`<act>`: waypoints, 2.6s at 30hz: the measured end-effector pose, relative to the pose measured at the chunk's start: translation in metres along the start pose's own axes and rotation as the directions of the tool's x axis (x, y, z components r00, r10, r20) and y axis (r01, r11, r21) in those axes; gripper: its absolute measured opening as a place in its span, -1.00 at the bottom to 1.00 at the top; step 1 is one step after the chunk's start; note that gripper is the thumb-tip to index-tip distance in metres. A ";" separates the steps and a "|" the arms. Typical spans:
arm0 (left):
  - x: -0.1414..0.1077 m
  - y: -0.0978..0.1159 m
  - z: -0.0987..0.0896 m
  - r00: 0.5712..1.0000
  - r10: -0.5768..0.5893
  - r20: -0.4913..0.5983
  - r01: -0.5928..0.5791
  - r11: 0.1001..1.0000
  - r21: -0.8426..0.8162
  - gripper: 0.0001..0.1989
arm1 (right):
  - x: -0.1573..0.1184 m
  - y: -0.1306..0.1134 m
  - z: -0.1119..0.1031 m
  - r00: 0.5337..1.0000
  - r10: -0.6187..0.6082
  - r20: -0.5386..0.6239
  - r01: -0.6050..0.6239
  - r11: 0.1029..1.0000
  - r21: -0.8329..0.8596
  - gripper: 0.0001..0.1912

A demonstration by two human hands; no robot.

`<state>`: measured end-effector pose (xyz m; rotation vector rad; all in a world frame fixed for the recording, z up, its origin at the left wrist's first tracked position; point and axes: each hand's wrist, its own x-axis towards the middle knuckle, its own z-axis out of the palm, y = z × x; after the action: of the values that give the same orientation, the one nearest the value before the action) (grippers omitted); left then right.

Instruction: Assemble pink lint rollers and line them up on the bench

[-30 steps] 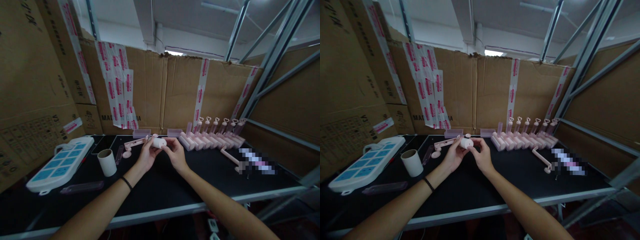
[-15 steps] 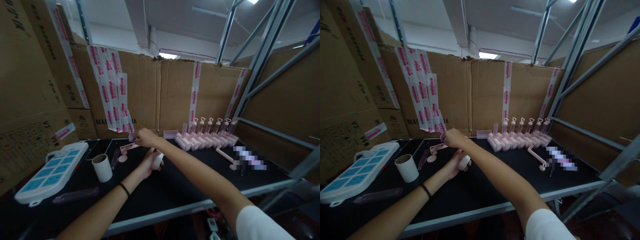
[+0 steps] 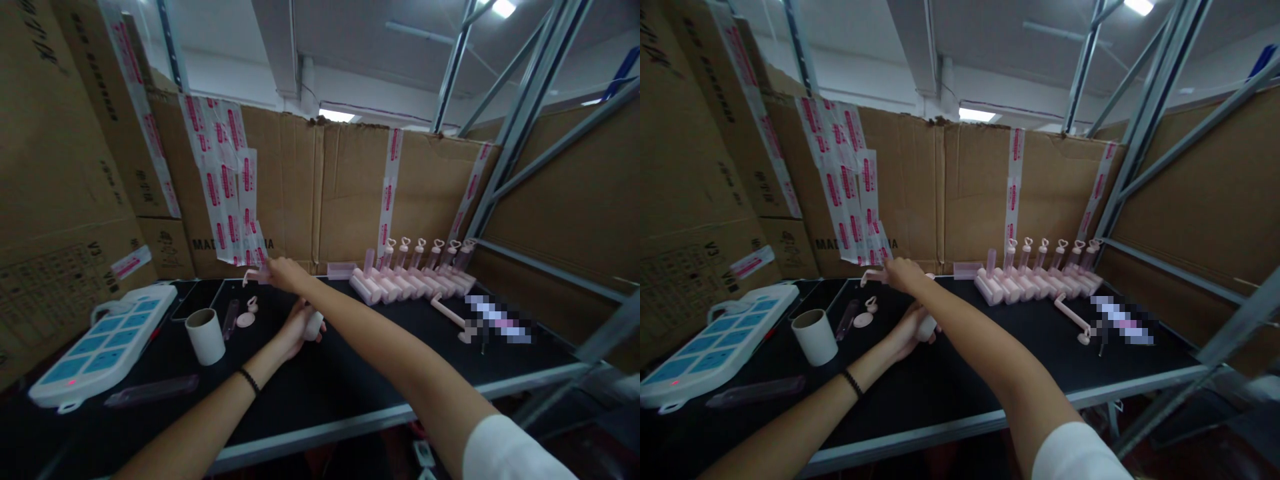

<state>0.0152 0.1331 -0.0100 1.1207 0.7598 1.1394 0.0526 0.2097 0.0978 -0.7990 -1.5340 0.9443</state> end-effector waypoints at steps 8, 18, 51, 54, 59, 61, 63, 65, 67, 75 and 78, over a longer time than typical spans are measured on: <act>0.008 0.005 -0.004 0.964 -0.031 -0.265 -0.027 0.977 -0.212 -0.58 | -0.020 -0.001 -0.076 0.988 0.136 -0.072 -0.137 0.990 -0.017 -0.71; 0.023 -0.010 -0.016 0.802 0.181 -0.570 -0.237 0.971 -0.024 -0.68 | -0.106 0.061 -0.062 0.921 0.377 -0.099 -0.368 0.925 0.098 -0.38; 0.009 0.011 0.011 0.935 0.350 -0.059 -0.312 0.889 0.334 -0.66 | -0.121 0.056 -0.066 0.910 0.122 -0.396 -0.117 0.992 0.037 -0.54; 0.012 0.010 0.012 0.921 0.387 -0.032 -0.346 0.854 0.388 -0.64 | -0.120 0.055 -0.065 0.908 0.072 -0.413 -0.054 0.997 0.056 -0.57; 0.018 0.011 0.013 0.900 0.429 0.074 -0.416 0.800 0.432 -0.56 | -0.119 0.054 -0.069 0.881 0.013 -0.473 -0.008 1.000 0.014 -0.60; 0.018 0.012 0.013 0.885 0.453 0.106 -0.447 0.764 0.465 -0.58 | -0.119 0.053 -0.070 0.873 -0.001 -0.487 -0.014 1.000 -0.027 -0.62; 0.016 0.014 0.014 0.873 0.472 0.126 -0.467 0.732 0.496 -0.61 | -0.119 0.052 -0.072 0.874 -0.022 -0.486 -0.016 0.997 -0.074 -0.63; 0.014 0.016 0.015 0.876 0.460 0.143 -0.463 0.724 0.510 -0.62 | -0.120 0.050 -0.073 0.875 -0.037 -0.484 -0.020 0.993 -0.113 -0.63; 0.011 0.016 0.016 0.886 0.438 0.152 -0.450 0.733 0.511 -0.63 | -0.120 0.049 -0.074 0.876 -0.039 -0.480 -0.030 0.990 -0.137 -0.62; 0.006 0.015 0.013 0.891 0.409 0.199 -0.442 0.679 0.586 -0.57 | -0.121 0.054 -0.075 0.844 -0.006 -0.537 -0.088 0.985 -0.149 -0.65; 0.006 0.013 0.009 0.892 0.400 0.212 -0.438 0.644 0.627 -0.53 | -0.119 0.053 -0.076 0.832 -0.004 -0.555 -0.084 0.987 -0.133 -0.66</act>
<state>0.0212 0.1370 0.0056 2.0167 0.9230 1.2441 0.1467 0.1398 0.0023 -1.1080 -1.0833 0.5512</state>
